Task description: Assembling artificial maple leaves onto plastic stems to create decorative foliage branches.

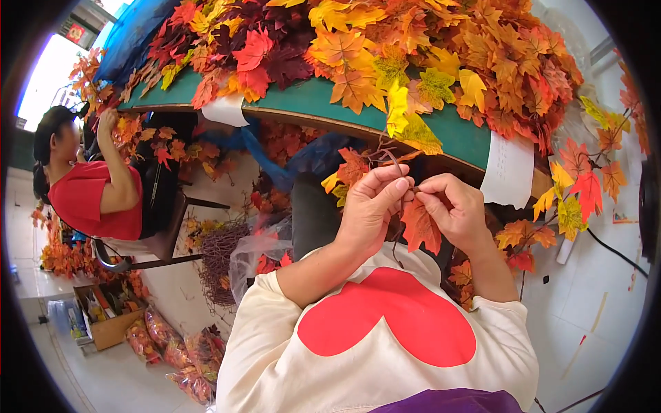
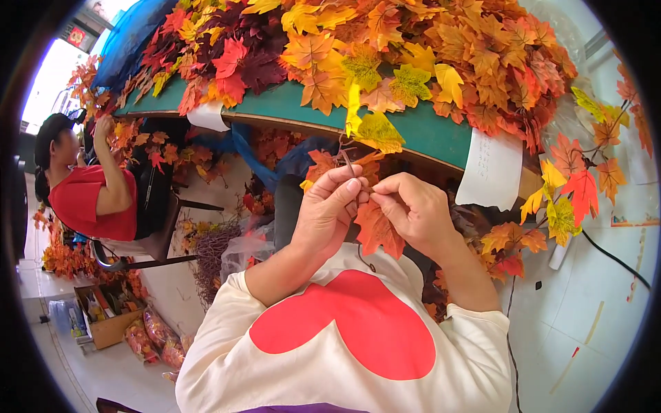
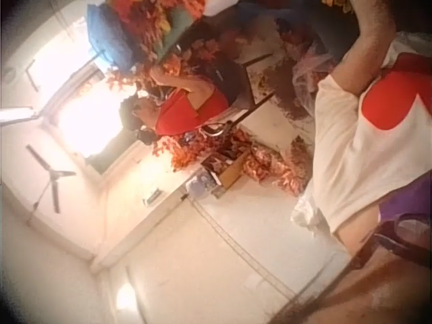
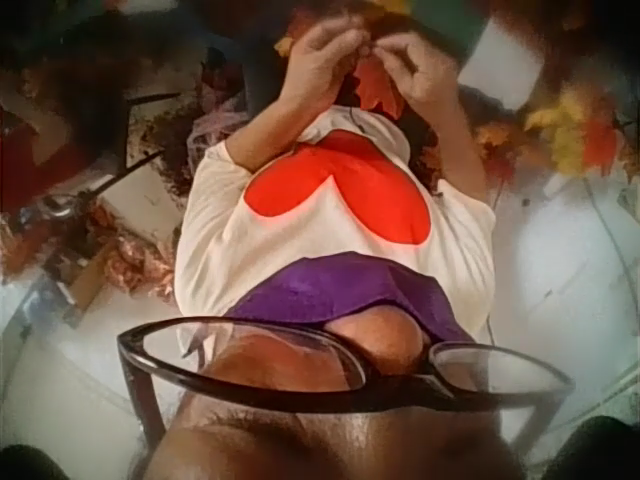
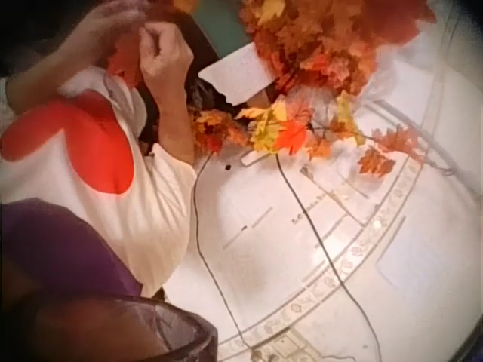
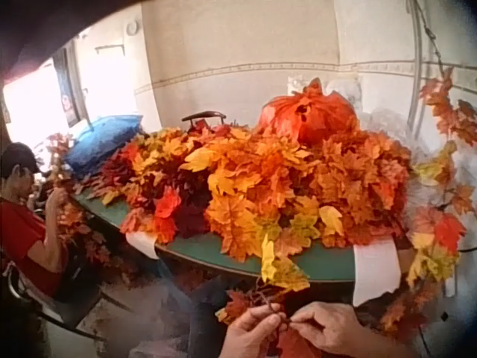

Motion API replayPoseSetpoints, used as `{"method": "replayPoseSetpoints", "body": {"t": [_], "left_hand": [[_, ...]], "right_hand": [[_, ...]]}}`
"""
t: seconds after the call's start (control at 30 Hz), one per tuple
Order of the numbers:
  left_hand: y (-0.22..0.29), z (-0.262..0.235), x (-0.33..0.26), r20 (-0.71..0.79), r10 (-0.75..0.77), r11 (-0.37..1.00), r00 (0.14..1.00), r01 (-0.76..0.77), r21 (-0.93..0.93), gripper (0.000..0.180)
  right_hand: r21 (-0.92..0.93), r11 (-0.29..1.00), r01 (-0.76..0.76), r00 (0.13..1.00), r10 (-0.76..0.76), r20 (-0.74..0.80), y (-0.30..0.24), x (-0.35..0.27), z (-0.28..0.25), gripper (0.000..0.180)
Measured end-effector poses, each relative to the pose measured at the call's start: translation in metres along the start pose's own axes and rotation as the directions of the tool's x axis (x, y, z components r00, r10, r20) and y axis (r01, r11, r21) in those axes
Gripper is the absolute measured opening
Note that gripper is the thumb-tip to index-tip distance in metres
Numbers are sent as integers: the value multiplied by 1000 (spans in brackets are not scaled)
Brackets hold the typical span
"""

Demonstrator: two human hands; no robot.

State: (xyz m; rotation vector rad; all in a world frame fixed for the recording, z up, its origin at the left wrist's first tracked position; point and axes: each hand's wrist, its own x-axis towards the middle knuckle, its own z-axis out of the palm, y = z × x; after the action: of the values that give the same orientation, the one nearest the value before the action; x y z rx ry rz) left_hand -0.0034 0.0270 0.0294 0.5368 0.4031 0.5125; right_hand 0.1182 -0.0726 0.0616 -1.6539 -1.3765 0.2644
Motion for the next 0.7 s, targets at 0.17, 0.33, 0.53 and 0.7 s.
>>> {"method": "replayPoseSetpoints", "body": {"t": [0.17,0.33,0.53,0.7], "left_hand": [[-1,0,-3,20,41,999,999,-41,9,18],[-4,-1,-6,29,52,999,998,-53,9,18],[-4,0,-7,29,68,997,997,-69,44,18],[-6,2,-8,20,99,992,995,-100,81,17]], "right_hand": [[-1,997,71,994,-71,-86,1,-6,6,12],[-20,995,94,990,-96,-105,2,-11,8,12],[-26,994,105,988,-107,-113,0,-11,7,12],[-48,993,109,986,-114,-124,0,-11,7,12]]}}
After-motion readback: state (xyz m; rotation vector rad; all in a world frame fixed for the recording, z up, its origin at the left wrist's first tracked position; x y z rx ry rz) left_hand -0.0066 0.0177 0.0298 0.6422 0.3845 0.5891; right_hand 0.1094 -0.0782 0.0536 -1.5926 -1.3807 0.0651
